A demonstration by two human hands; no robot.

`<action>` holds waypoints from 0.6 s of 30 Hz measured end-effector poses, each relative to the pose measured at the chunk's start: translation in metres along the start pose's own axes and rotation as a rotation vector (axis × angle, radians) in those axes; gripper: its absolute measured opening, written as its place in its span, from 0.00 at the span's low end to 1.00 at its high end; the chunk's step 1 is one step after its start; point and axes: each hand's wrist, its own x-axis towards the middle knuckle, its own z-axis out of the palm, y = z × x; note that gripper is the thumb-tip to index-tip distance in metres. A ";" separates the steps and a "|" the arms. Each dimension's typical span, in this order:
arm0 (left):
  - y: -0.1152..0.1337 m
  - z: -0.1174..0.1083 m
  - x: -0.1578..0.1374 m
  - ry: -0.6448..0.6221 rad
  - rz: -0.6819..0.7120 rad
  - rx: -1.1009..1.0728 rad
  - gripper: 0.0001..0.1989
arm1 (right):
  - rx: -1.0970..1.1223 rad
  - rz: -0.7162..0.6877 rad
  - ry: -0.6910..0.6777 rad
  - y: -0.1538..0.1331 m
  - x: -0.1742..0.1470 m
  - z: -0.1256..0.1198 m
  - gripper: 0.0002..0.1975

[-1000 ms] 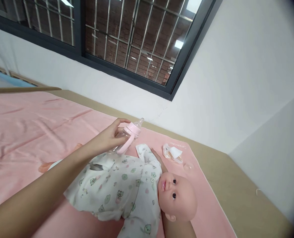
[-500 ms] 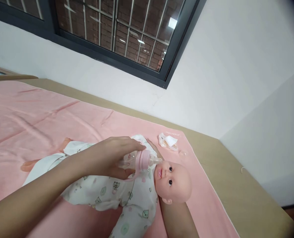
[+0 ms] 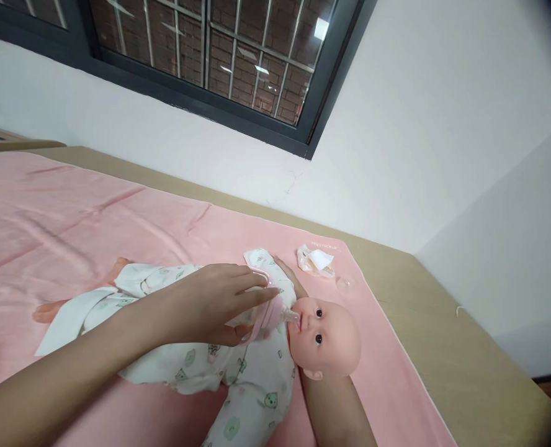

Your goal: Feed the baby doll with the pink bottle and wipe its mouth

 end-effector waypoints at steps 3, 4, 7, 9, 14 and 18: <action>0.002 0.001 0.003 -0.013 0.006 0.026 0.26 | -0.040 0.239 -0.371 0.000 0.003 -0.004 0.07; 0.002 0.001 0.004 -0.012 0.008 0.028 0.25 | -0.044 0.276 -0.416 0.000 0.006 -0.004 0.08; 0.003 0.002 0.006 0.016 0.014 0.022 0.21 | -0.079 0.312 -0.457 -0.001 0.014 -0.002 0.11; 0.004 0.002 0.007 0.030 0.018 0.024 0.20 | -0.120 0.296 -0.484 -0.002 0.017 0.000 0.14; 0.006 0.001 0.006 0.019 0.021 0.024 0.20 | -0.093 0.353 -0.367 -0.004 0.013 0.003 0.04; 0.006 0.000 0.007 0.009 0.026 0.043 0.24 | -0.028 0.412 -0.255 -0.005 0.010 0.003 0.07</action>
